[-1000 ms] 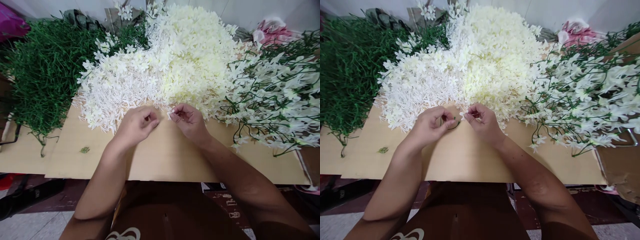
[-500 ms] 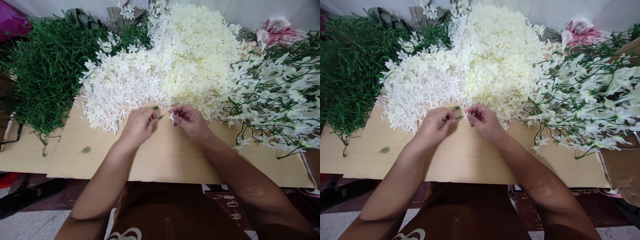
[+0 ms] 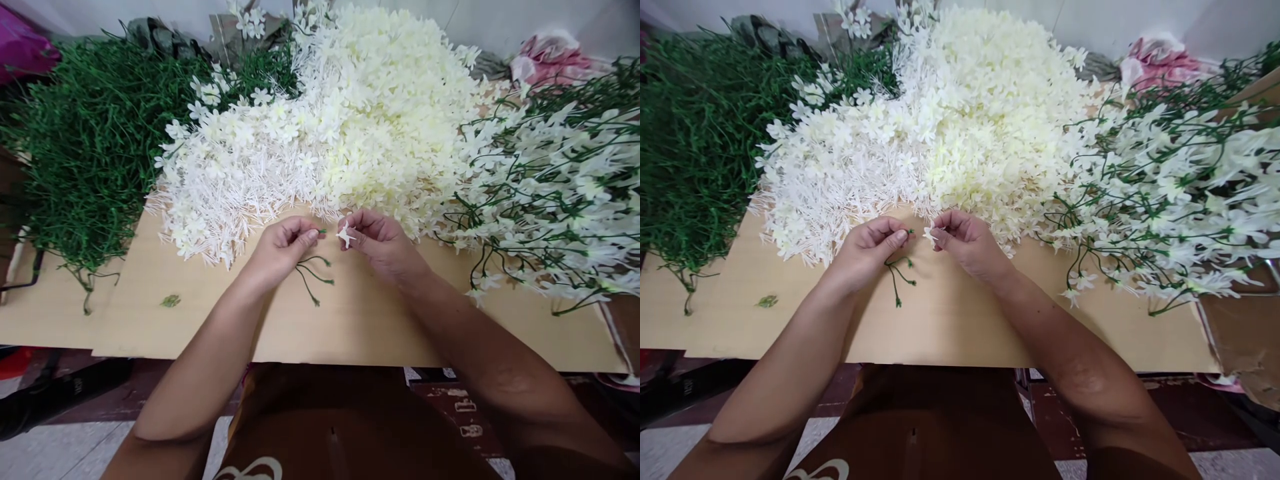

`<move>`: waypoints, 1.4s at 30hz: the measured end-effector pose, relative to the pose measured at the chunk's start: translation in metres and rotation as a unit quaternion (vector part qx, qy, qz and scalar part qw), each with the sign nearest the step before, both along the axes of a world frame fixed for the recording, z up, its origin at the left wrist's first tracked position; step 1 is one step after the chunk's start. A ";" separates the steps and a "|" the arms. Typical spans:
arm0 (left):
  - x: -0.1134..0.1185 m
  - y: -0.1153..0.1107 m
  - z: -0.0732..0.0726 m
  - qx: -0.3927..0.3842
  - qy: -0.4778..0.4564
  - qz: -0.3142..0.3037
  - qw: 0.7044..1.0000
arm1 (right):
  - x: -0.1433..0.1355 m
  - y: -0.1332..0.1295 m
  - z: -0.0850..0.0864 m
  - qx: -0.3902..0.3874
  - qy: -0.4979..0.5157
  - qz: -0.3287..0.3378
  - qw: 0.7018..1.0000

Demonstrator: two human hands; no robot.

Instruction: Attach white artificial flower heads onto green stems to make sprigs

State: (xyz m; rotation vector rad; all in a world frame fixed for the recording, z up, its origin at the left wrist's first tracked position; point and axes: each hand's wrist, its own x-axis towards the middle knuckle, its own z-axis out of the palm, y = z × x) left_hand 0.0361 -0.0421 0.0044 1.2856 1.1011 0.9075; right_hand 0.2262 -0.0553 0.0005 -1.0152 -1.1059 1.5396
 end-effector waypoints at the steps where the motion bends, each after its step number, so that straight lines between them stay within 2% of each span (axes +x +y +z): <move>1: 0.003 -0.001 -0.001 -0.010 -0.003 -0.015 1.000 | 0.000 0.000 0.000 -0.005 0.003 -0.003 1.000; 5: 0.009 -0.002 -0.005 -0.026 -0.011 -0.051 0.998 | -0.001 -0.001 -0.001 -0.037 0.031 0.005 0.999; 9: 0.008 -0.001 -0.007 -0.037 -0.010 -0.046 0.998 | -0.003 -0.001 -0.002 -0.051 0.041 0.019 0.998; 15: 0.011 0.000 -0.006 -0.020 -0.029 -0.073 0.997 | -0.004 0.000 -0.007 -0.024 0.005 0.001 1.000; 20: 0.011 0.001 -0.008 -0.004 -0.023 -0.069 0.997 | -0.007 -0.001 -0.008 0.005 -0.038 -0.015 0.999; 26: 0.012 0.003 -0.009 -0.023 -0.016 -0.062 0.998 | -0.008 -0.001 -0.012 0.021 -0.048 0.001 0.999; 36: 0.011 0.005 -0.007 -0.022 0.005 -0.076 0.997 | -0.008 0.002 -0.018 -0.021 -0.031 0.034 0.999; 42: 0.011 0.005 -0.007 -0.013 0.002 -0.089 0.996 | -0.007 0.002 -0.020 0.012 -0.064 0.054 0.996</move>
